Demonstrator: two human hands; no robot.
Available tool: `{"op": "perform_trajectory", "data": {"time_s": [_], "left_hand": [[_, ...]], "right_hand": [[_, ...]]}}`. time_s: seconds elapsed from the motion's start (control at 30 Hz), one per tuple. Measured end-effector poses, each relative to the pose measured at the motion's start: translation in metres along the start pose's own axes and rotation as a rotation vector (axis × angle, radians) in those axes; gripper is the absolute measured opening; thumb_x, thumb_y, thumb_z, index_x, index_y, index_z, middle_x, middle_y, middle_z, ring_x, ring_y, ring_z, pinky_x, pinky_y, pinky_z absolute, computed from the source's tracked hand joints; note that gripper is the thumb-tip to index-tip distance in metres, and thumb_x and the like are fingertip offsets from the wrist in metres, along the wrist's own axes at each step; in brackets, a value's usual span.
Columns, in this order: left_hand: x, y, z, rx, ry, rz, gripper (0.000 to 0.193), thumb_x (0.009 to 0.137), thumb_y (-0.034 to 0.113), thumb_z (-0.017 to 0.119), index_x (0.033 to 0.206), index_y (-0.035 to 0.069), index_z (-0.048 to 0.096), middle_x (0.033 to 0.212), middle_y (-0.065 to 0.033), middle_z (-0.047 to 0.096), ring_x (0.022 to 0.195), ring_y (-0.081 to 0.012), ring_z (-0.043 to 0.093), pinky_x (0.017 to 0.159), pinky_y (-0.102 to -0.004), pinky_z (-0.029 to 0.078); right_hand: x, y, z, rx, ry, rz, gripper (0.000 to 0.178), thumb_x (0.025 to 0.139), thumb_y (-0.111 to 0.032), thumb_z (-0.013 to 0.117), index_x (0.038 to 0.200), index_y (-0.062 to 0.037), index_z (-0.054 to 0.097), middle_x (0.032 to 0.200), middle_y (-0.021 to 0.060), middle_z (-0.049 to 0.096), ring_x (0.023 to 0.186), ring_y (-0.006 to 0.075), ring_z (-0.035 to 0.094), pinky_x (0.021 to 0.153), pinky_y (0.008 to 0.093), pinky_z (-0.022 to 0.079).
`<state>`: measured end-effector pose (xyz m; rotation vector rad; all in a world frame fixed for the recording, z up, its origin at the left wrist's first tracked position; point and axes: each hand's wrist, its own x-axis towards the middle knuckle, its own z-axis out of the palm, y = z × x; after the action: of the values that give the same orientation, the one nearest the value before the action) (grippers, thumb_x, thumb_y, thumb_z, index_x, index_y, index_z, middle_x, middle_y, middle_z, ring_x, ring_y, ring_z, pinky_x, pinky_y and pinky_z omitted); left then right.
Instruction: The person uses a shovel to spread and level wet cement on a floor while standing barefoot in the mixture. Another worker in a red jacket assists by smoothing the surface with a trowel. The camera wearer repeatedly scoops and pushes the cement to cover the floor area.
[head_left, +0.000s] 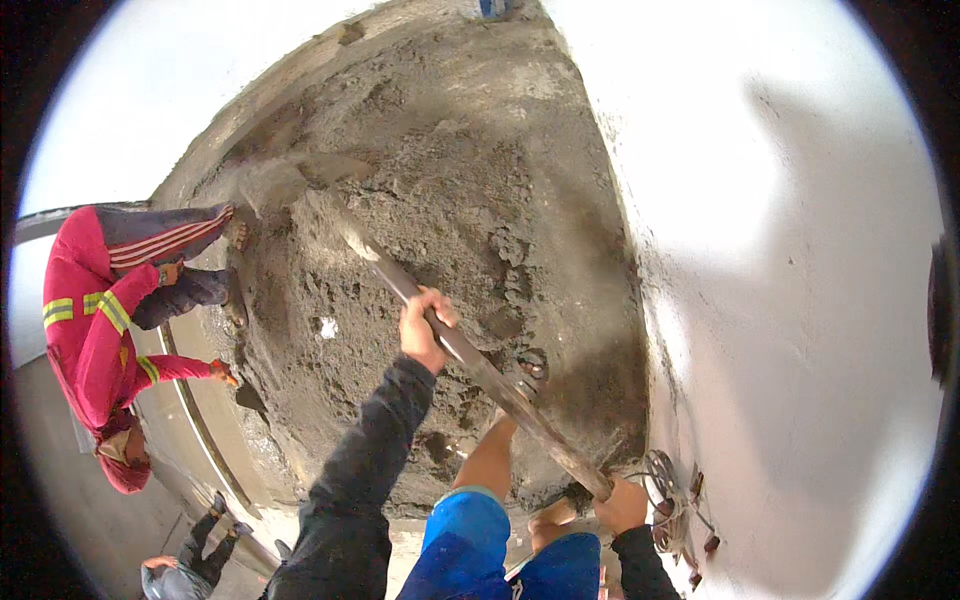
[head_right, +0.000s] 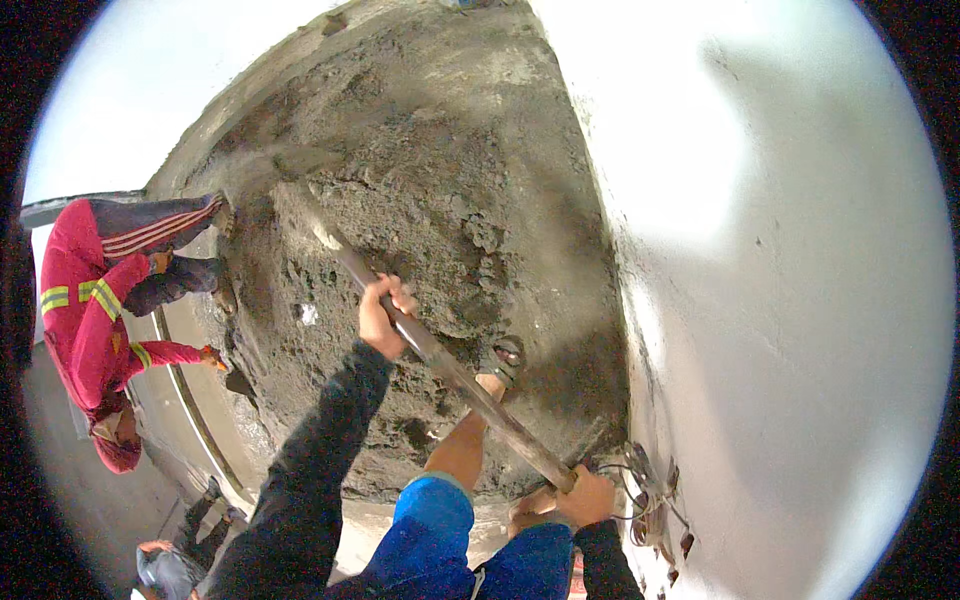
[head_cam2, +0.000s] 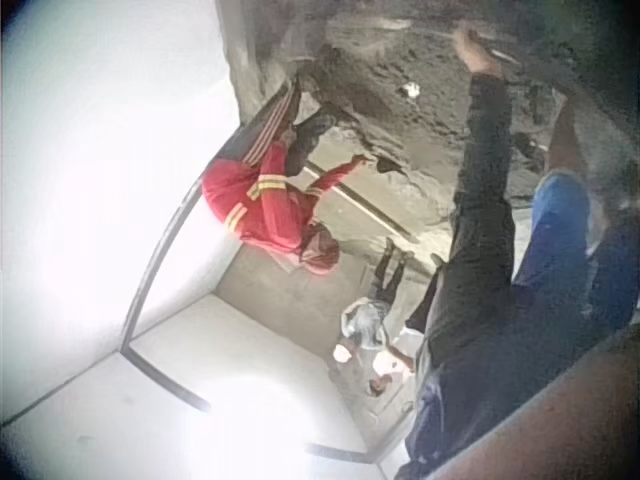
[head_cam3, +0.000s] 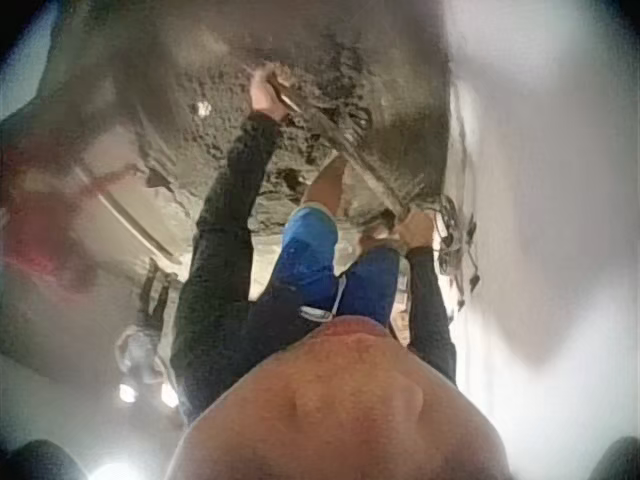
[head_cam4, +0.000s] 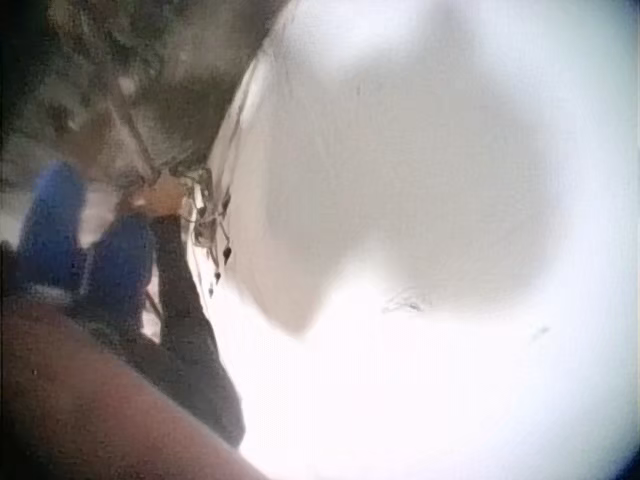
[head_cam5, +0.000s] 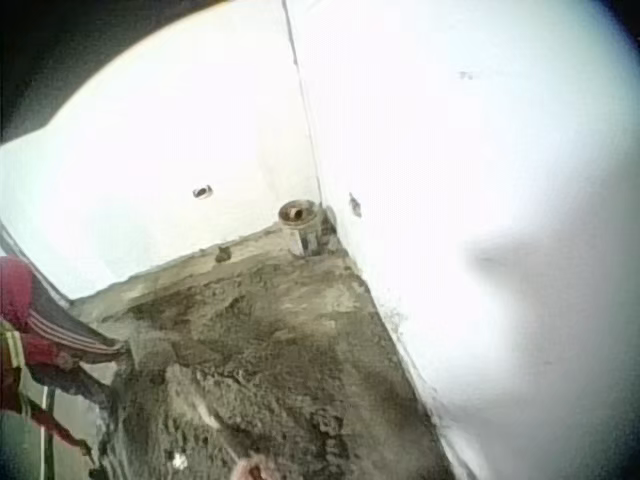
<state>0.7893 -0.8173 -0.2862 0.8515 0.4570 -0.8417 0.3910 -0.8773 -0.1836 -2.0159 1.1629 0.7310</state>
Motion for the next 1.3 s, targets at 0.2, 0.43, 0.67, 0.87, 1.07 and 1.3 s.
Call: {"op": "perform_trajectory", "data": {"time_s": [0.2, 0.43, 0.67, 0.87, 1.07, 1.3], "left_hand": [[0.046, -0.077, 0.091, 0.134, -0.309, -0.275, 0.008, 0.08, 0.005, 0.051, 0.08, 0.007, 0.043, 0.064, -0.002, 0.044, 0.054, -0.0135, 0.042, 0.048, -0.0282, 0.036], [0.151, -0.161, 0.143, 0.544, -0.262, -0.324, 0.01, 0.08, 0.012, 0.054, 0.074, 0.004, 0.05, 0.062, -0.006, 0.051, 0.053, -0.0188, 0.05, 0.053, -0.0348, 0.044], [0.216, -0.185, 0.135, 0.995, -0.246, -0.316, 0.015, 0.08, 0.016, 0.055, 0.077, 0.002, 0.05, 0.065, -0.0065, 0.051, 0.055, -0.0192, 0.052, 0.053, -0.0363, 0.046], [0.195, -0.211, 0.135, 1.329, -0.257, -0.017, 0.035, 0.075, 0.018, 0.059, 0.09, -0.011, 0.044, 0.07, -0.0175, 0.059, 0.055, -0.0264, 0.057, 0.058, -0.0397, 0.048], [0.127, -0.201, 0.056, 1.564, -0.13, 0.203, 0.044, 0.072, 0.019, 0.06, 0.1, -0.011, 0.043, 0.07, -0.0195, 0.059, 0.058, -0.0279, 0.06, 0.059, -0.0382, 0.049], [0.018, -0.135, 0.022, 0.856, 0.127, -0.1, 0.023, 0.078, 0.01, 0.054, 0.093, -0.001, 0.042, 0.064, -0.0094, 0.05, 0.052, -0.0225, 0.052, 0.046, -0.0384, 0.044]], "right_hand": [[-0.032, -0.009, 0.06, 0.193, 0.078, 0.303, 0.039, 0.062, -0.028, 0.07, 0.087, 0.0014, 0.062, 0.073, 0.0227, 0.062, 0.072, 0.0383, 0.061, 0.065, 0.0443, 0.048], [0.043, -0.048, 0.083, 0.401, 0.22, 0.428, 0.04, 0.064, -0.027, 0.068, 0.092, 0.0011, 0.06, 0.075, 0.0229, 0.062, 0.074, 0.04, 0.061, 0.068, 0.0471, 0.048], [0.108, -0.047, 0.067, 0.451, 0.143, 0.459, 0.032, 0.066, -0.021, 0.065, 0.088, 0.0017, 0.059, 0.075, 0.023, 0.063, 0.074, 0.0387, 0.061, 0.067, 0.0456, 0.049], [0.097, -0.015, 0.093, 0.817, -0.168, 0.364, 0.024, 0.066, -0.02, 0.065, 0.071, 0.0025, 0.057, 0.058, 0.0129, 0.057, 0.054, 0.0227, 0.056, 0.055, 0.0363, 0.046], [0.023, 0.025, 0.096, 0.775, -0.606, 0.286, 0.023, 0.067, -0.02, 0.068, 0.069, 0.0011, 0.058, 0.057, 0.0075, 0.057, 0.051, 0.0176, 0.054, 0.053, 0.0338, 0.045], [-0.06, 0.08, 0.146, 0.628, -0.416, 0.12, 0.039, 0.066, -0.031, 0.071, 0.086, 0.0003, 0.061, 0.08, 0.0133, 0.062, 0.067, 0.0241, 0.06, 0.064, 0.0359, 0.048]]}}
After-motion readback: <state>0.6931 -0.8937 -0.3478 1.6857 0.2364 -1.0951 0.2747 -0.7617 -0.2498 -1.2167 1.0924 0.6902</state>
